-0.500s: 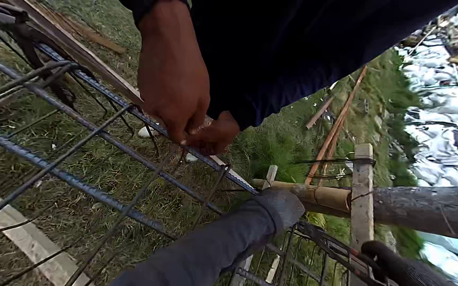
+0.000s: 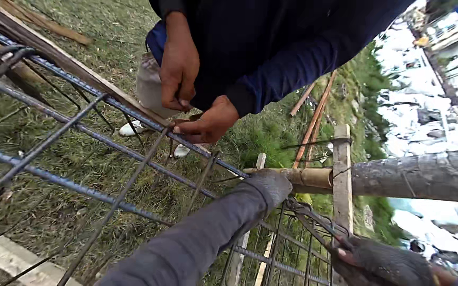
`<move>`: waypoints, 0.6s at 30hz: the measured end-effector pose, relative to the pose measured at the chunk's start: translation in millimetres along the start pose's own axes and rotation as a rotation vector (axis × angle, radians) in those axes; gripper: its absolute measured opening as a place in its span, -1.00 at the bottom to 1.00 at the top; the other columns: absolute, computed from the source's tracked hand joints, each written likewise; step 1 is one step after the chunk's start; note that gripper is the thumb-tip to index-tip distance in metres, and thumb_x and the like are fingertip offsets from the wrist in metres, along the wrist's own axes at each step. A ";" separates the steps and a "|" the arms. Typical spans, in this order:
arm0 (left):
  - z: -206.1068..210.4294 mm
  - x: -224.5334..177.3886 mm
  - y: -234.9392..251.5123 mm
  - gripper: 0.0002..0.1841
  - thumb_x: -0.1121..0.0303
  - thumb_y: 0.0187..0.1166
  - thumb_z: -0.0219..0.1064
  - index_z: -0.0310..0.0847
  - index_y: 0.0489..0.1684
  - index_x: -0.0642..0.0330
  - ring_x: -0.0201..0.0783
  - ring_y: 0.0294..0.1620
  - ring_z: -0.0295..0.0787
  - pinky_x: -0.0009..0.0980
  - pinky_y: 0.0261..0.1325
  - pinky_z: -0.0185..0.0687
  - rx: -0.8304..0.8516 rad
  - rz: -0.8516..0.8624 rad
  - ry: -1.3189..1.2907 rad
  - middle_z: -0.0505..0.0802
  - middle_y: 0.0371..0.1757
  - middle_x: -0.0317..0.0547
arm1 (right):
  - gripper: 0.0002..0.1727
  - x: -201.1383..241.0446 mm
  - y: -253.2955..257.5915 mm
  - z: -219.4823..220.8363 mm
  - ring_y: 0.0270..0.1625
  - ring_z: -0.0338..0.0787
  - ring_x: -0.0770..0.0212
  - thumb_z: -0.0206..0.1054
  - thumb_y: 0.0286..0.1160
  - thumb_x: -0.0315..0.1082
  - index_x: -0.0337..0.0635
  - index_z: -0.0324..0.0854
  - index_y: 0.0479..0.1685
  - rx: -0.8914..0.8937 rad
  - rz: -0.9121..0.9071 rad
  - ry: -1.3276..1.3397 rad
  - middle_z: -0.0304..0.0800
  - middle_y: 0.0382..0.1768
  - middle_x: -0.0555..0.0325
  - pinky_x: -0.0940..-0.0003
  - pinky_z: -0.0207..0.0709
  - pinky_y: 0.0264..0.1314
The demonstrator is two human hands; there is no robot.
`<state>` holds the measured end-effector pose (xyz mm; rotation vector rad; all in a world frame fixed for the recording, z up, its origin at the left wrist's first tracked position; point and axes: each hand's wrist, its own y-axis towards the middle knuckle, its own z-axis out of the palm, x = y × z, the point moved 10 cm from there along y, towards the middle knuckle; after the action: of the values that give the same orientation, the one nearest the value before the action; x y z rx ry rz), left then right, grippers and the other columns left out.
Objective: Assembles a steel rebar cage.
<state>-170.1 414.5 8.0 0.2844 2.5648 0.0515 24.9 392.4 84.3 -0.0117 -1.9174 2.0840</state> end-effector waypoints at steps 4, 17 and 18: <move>-43.0 -7.2 -20.0 -0.72 0.41 0.81 0.06 0.70 0.22 0.19 0.16 0.30 0.70 0.17 0.31 0.57 0.406 -0.228 -0.073 0.80 0.22 0.09 | -0.38 15.8 -2.3 -15.6 -0.57 0.74 0.18 0.53 0.26 0.14 -0.13 0.60 0.15 -0.188 -0.065 -0.255 0.70 -0.51 0.14 0.18 0.70 -0.55; 4.6 12.2 -0.9 -0.85 0.34 0.63 0.27 0.79 -0.09 -0.02 -0.04 0.07 0.79 0.04 0.04 0.75 0.162 -0.156 0.013 0.85 -0.04 -0.17 | -0.81 122.6 -54.3 -17.7 -0.42 0.77 -0.35 0.31 0.53 -0.35 -0.36 0.64 -0.20 -1.333 -0.236 -1.823 0.66 -0.54 -0.21 -0.23 0.61 -0.41; 3.7 10.8 -2.4 -0.83 0.35 0.69 0.23 0.76 0.00 0.00 -0.02 0.19 0.76 0.07 0.18 0.71 0.258 -0.213 0.001 0.83 0.05 -0.15 | -0.73 114.3 -50.0 -22.5 -0.41 0.80 -0.33 0.35 0.58 -0.23 -0.33 0.64 -0.21 -1.243 -0.142 -1.766 0.68 -0.53 -0.19 -0.21 0.62 -0.44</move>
<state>-177.5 414.3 -1.0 0.1051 2.5865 -0.3605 -68.3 443.4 153.5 2.0237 -3.3322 -0.0154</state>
